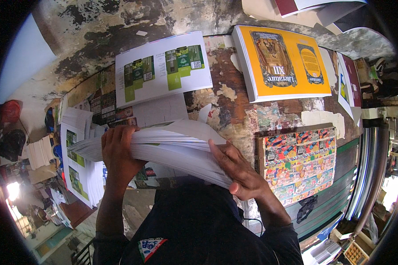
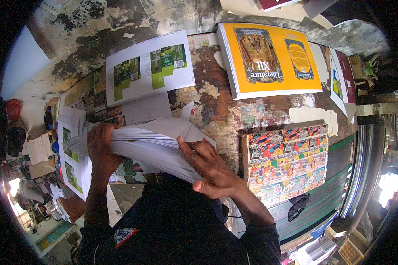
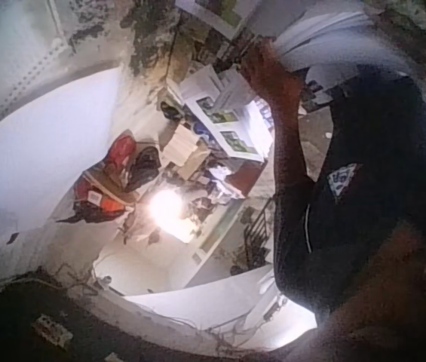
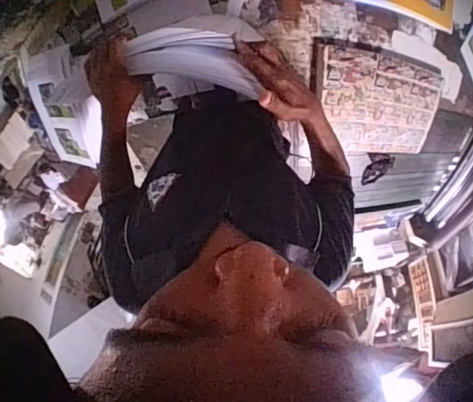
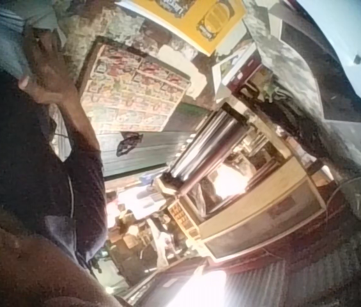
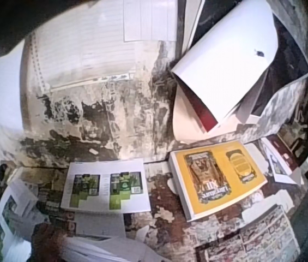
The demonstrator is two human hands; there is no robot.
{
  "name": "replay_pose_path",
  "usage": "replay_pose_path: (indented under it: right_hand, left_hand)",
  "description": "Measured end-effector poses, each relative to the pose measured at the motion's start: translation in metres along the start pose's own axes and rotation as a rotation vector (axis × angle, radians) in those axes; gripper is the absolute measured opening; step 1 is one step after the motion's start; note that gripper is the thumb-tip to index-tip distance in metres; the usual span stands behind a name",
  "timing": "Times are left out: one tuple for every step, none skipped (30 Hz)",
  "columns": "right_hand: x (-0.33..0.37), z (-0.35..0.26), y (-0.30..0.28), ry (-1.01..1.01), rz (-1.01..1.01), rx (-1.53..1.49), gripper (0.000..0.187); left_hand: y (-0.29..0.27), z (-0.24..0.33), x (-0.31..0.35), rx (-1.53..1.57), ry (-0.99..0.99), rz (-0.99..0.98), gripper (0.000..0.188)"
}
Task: The person fans through a stack of printed papers by hand to separate the sheets while they are on a table.
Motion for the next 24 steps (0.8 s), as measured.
replay_pose_path:
  right_hand:
    - [0.002, 0.0, 0.002, 0.0, 0.0, 0.001, 0.112]
    - [0.005, 0.0, 0.004, 0.024, 0.019, -0.03, 0.111]
    - [0.006, 0.0, 0.004, 0.047, 0.038, -0.061, 0.11]
    - [0.005, 0.0, 0.004, 0.045, 0.037, -0.062, 0.11]
    - [0.005, 0.0, 0.003, 0.005, 0.015, -0.014, 0.109]
    - [0.005, -0.001, 0.003, -0.035, -0.007, 0.034, 0.108]
    - [0.004, -0.001, 0.0, -0.034, -0.006, 0.034, 0.108]
    - [0.003, 0.0, -0.002, 0.007, -0.018, -0.07, 0.109]
    - [0.001, 0.002, -0.004, 0.048, -0.031, -0.175, 0.109]
    - [-0.001, 0.001, -0.004, 0.045, -0.032, -0.177, 0.109]
    - [-0.003, 0.001, -0.007, 0.077, -0.006, -0.227, 0.11]
    - [-0.005, 0.002, -0.009, 0.11, 0.019, -0.277, 0.111]
    - [-0.007, 0.004, -0.009, 0.111, 0.02, -0.275, 0.111]
    - [-0.01, 0.007, -0.008, 0.077, 0.006, -0.211, 0.113]
    - [-0.012, 0.009, -0.007, 0.045, -0.007, -0.147, 0.114]
    - [-0.012, 0.009, -0.007, 0.044, -0.009, -0.148, 0.114]
    - [-0.013, 0.008, -0.007, 0.034, -0.019, -0.108, 0.116]
    - [-0.014, 0.007, -0.006, 0.024, -0.029, -0.067, 0.117]
    - [-0.014, 0.005, -0.007, 0.025, -0.031, -0.069, 0.117]
    - [-0.015, 0.003, -0.007, 0.018, -0.04, -0.051, 0.118]
    - [-0.015, 0.001, -0.007, 0.01, -0.049, -0.033, 0.118]
    - [-0.015, 0.0, -0.006, 0.012, -0.049, -0.035, 0.118]
    - [-0.015, -0.001, -0.006, 0.011, -0.046, -0.023, 0.119]
    - [-0.015, -0.001, -0.006, 0.009, -0.042, -0.012, 0.119]
  left_hand:
    - [0.001, 0.0, 0.0, 0.001, -0.006, -0.014, 0.065]
    - [0.0, 0.0, 0.0, -0.001, -0.008, -0.013, 0.065]
    - [-0.001, 0.0, -0.001, 0.001, 0.003, 0.006, 0.065]
    - [-0.002, 0.0, -0.001, 0.002, 0.014, 0.025, 0.065]
    - [-0.001, 0.0, -0.001, 0.003, 0.015, 0.025, 0.065]
    - [-0.001, 0.0, -0.002, 0.004, 0.027, 0.033, 0.065]
    - [-0.001, 0.0, -0.002, 0.005, 0.038, 0.04, 0.064]
    - [-0.001, -0.001, -0.001, 0.003, 0.039, 0.04, 0.064]
    - [-0.001, -0.002, 0.0, -0.004, 0.018, 0.028, 0.064]
    - [-0.001, -0.003, 0.001, -0.011, -0.004, 0.016, 0.064]
    - [0.0, -0.002, 0.001, -0.009, -0.001, 0.017, 0.064]
    - [0.001, -0.002, 0.001, -0.001, 0.0, 0.016, 0.064]
    - [0.002, -0.002, 0.0, 0.008, 0.002, 0.015, 0.063]
    - [0.001, -0.002, 0.0, 0.005, -0.002, 0.015, 0.063]
    - [0.0, -0.001, 0.0, 0.002, 0.005, 0.011, 0.062]
    - [-0.001, 0.0, 0.0, -0.001, 0.012, 0.007, 0.06]
    - [-0.002, 0.001, 0.0, -0.002, 0.008, 0.005, 0.06]
    - [-0.003, 0.001, 0.0, 0.006, 0.014, 0.026, 0.059]
    - [-0.003, 0.001, 0.0, 0.014, 0.022, 0.046, 0.057]
    - [-0.003, 0.001, 0.0, 0.014, 0.02, 0.043, 0.057]
    - [-0.002, 0.0, 0.0, 0.003, 0.016, 0.033, 0.057]
    - [-0.001, -0.001, 0.0, -0.008, 0.011, 0.022, 0.057]
    - [-0.001, 0.0, 0.0, -0.007, 0.012, 0.021, 0.057]
    - [-0.001, 0.0, -0.001, -0.007, 0.007, 0.016, 0.057]
Point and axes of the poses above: each hand's wrist, its own x-axis away from the middle knuckle, its own y-axis out of the palm, z = x × y, the point moved 3 cm from there along -x, towards the middle knuckle, and after that the axes turned 9 degrees about -x, right-handed, at the moved point
